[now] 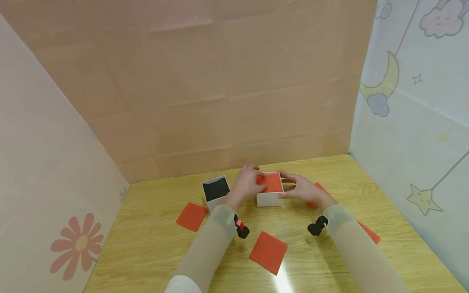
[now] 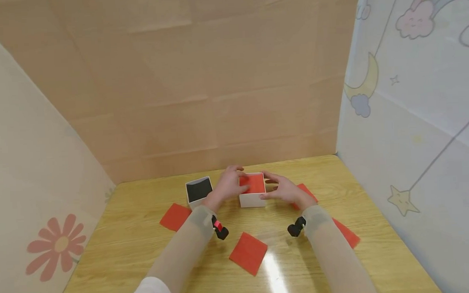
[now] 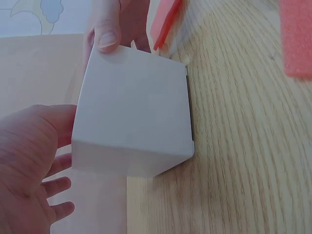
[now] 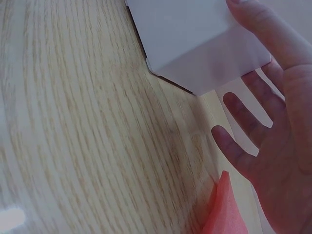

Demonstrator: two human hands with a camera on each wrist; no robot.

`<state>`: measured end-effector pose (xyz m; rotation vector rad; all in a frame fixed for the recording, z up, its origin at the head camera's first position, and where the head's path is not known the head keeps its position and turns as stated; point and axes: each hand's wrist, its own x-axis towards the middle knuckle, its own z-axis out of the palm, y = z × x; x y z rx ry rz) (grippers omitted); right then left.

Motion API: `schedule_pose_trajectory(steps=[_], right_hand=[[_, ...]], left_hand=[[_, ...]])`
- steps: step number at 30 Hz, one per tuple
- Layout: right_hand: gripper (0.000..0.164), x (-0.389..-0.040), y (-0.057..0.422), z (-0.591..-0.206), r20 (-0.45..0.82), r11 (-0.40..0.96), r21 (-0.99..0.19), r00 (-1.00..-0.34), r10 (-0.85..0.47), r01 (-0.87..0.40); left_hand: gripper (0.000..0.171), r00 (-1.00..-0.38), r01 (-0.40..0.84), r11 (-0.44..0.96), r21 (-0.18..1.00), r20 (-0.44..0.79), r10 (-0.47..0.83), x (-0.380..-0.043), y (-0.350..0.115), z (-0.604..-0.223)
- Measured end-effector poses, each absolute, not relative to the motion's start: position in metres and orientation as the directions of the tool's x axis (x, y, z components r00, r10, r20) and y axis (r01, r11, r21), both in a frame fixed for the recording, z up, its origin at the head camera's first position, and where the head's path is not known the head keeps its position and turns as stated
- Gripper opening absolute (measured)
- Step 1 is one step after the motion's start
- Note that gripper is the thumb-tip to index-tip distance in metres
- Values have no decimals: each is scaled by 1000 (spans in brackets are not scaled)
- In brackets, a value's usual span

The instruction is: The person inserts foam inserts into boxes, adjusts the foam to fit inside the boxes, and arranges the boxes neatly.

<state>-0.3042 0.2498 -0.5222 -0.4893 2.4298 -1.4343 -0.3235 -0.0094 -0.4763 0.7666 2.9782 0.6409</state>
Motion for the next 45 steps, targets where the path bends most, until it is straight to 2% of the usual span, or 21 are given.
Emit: schedule_pose_trajectory(steps=[8, 25, 45], right_hand=[[104, -304, 251, -522, -62, 434, -889, -900, -431, -146], [104, -305, 250, -525, -67, 445, -883, -898, -436, -150], [101, -304, 248, -523, -59, 436, -887, -901, -430, -150]], left_hand=[[32, -851, 522, 782, 339, 147, 504, -323, 3, -474], [28, -844, 535, 814, 227, 111, 524, -327, 9, -471], [24, -843, 534, 809, 244, 88, 530, -331, 7, -476]])
